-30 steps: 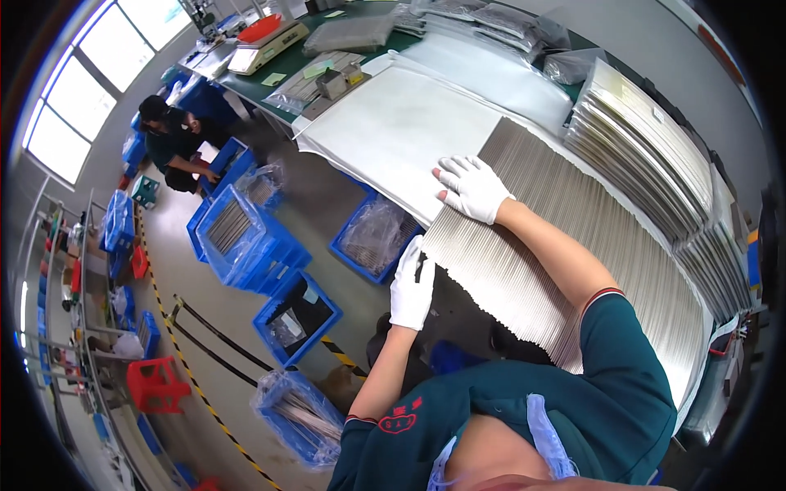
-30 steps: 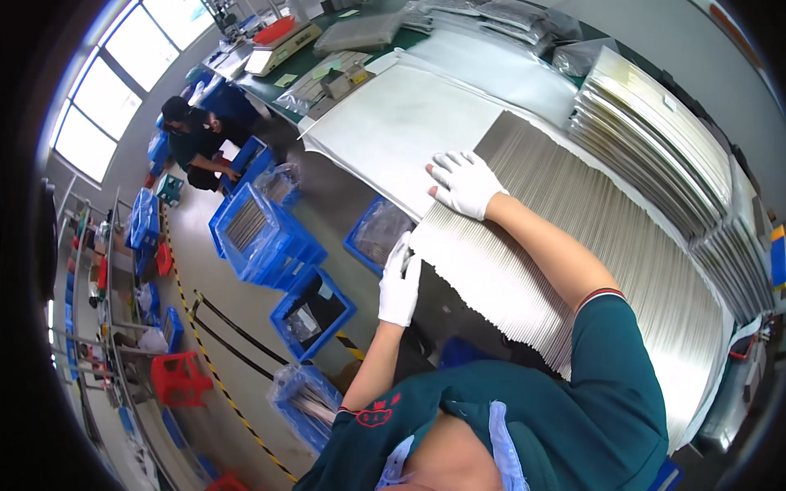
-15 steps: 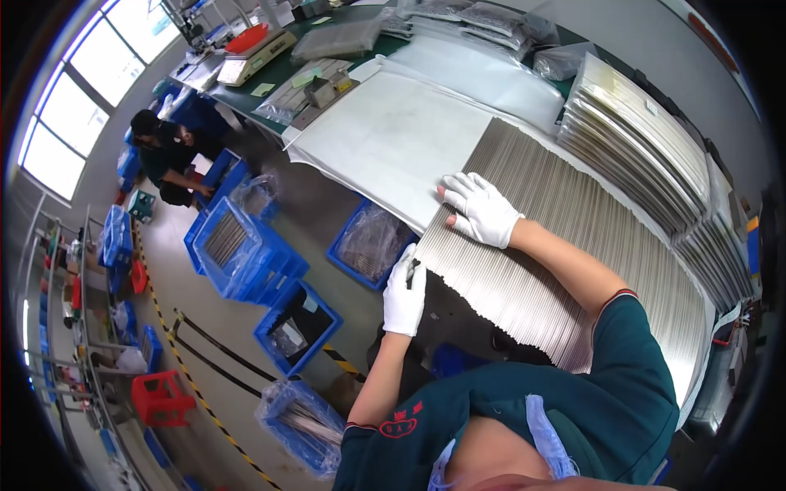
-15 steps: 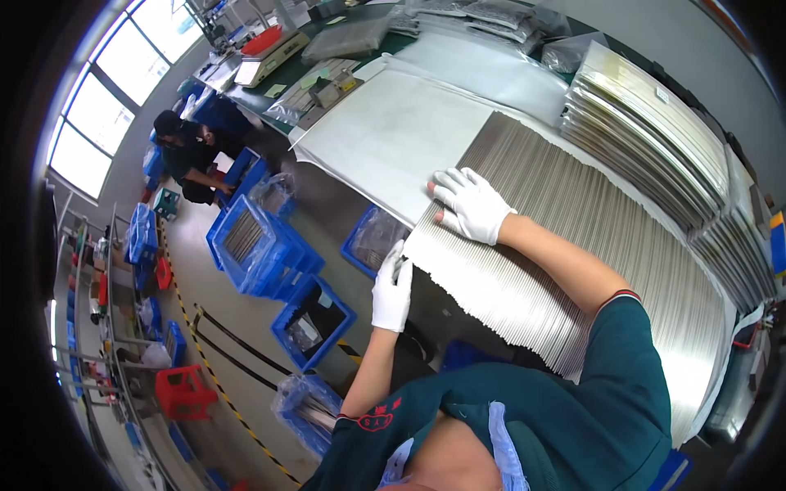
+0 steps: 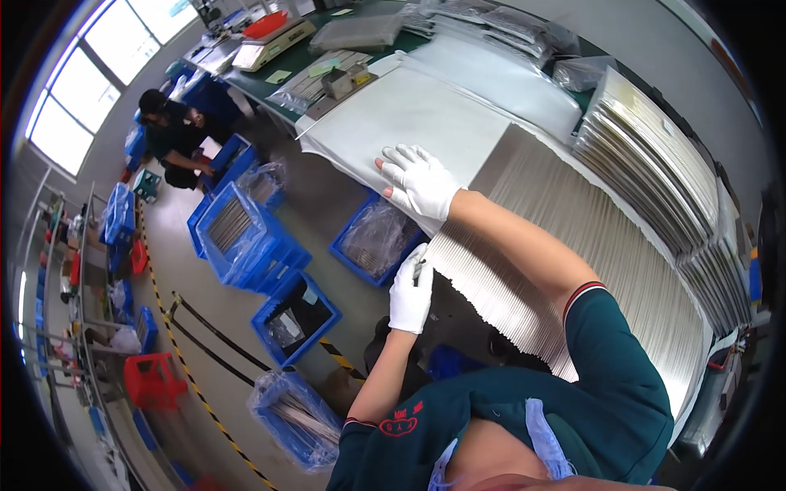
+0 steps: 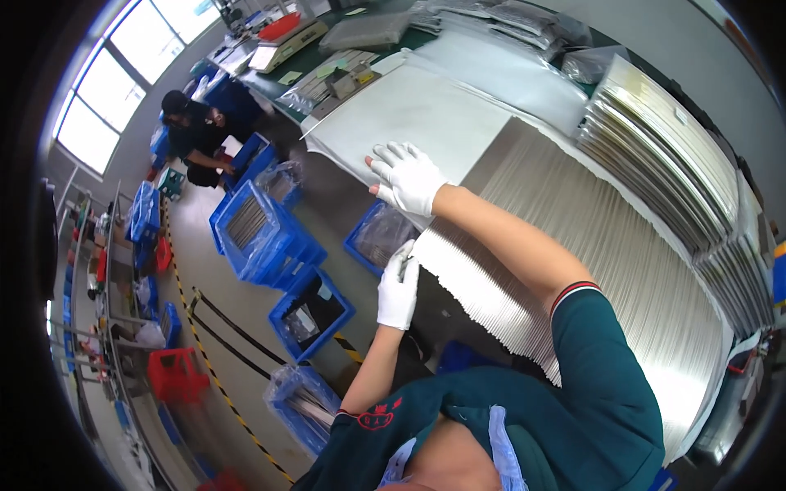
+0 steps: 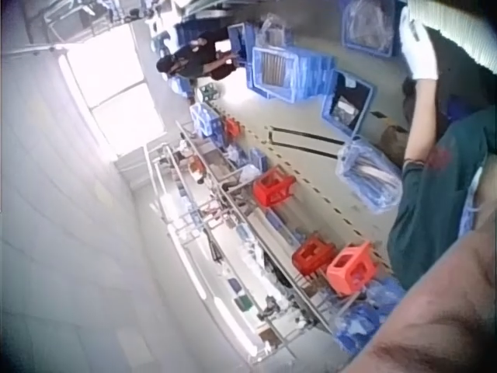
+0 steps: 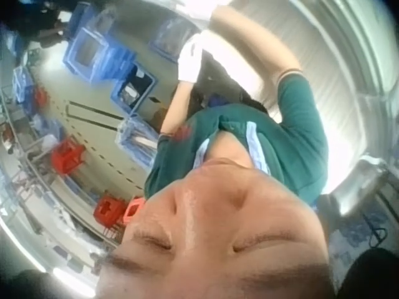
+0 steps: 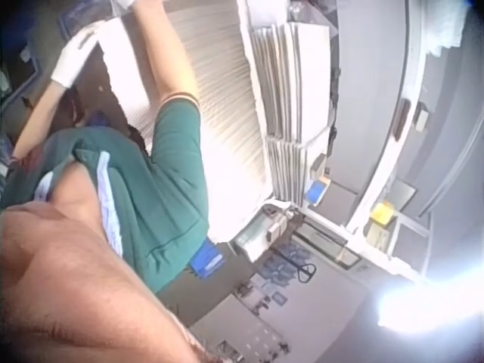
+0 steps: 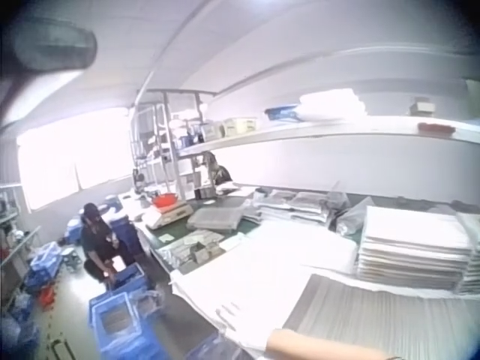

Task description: Sorting and counting metal heatsink fins on a workbench and placing them into plastic sleeves.

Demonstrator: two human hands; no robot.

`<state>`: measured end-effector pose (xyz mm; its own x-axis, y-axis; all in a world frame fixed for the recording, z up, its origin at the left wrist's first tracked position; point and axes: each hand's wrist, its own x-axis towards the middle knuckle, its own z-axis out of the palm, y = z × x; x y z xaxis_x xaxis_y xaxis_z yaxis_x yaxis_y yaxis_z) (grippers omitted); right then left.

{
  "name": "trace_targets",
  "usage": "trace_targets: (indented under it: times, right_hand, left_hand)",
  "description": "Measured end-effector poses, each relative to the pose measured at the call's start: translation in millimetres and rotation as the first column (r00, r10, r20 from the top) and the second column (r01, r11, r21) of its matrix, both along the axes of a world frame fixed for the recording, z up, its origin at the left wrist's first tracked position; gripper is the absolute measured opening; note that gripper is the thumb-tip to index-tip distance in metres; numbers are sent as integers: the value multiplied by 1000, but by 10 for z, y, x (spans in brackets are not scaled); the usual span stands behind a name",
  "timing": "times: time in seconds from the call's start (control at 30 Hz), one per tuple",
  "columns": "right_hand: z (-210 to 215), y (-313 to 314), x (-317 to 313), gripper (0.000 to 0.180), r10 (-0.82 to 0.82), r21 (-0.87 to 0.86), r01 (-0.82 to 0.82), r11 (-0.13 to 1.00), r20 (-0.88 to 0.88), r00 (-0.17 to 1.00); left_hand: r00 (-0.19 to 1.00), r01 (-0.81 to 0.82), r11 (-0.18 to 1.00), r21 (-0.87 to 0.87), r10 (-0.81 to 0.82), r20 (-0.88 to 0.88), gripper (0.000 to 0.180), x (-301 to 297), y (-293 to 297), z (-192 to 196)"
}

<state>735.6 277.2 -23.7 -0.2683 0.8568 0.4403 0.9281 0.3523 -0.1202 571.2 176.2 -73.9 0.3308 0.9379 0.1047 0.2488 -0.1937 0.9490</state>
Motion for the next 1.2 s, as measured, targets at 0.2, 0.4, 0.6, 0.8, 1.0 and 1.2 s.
trace_targets:
  times: [0.2, 0.4, 0.6, 0.8, 1.0, 1.2]
  right_hand:
    - [-281, 173, -168, 56, -14, -71, 24, 997, 135, 991]
    - [-276, 174, -140, 59, 20, -131, 6, 991, 198, 980]
    - [-288, 178, -80, 62, 38, -203, -1, 979, 177, 983]
    - [-230, 127, -132, 66, -46, -244, 73, 967, 115, 992]
    - [-259, 127, -120, 60, -41, -212, 42, 976, 10, 999]
    - [-370, 160, 41, 56, -21, -124, 19, 992, -20, 1000]
  left_hand:
    - [997, 18, 1000, -4, -18, 72, 34, -41, -47, -29]
    - [991, 1, 999, -32, 4, 132, 36, -220, -139, -316]
    - [995, -94, 952, -293, 84, -47, 37, -736, -583, -728]
    - [806, -181, 962, 205, 265, -529, 36, -1337, -1050, -1266]
    - [599, -77, 967, 244, 240, -764, 50, -1311, -1175, -1333]
    - [617, -63, 969, 241, 227, -753, 47, -1225, -1150, -1347]
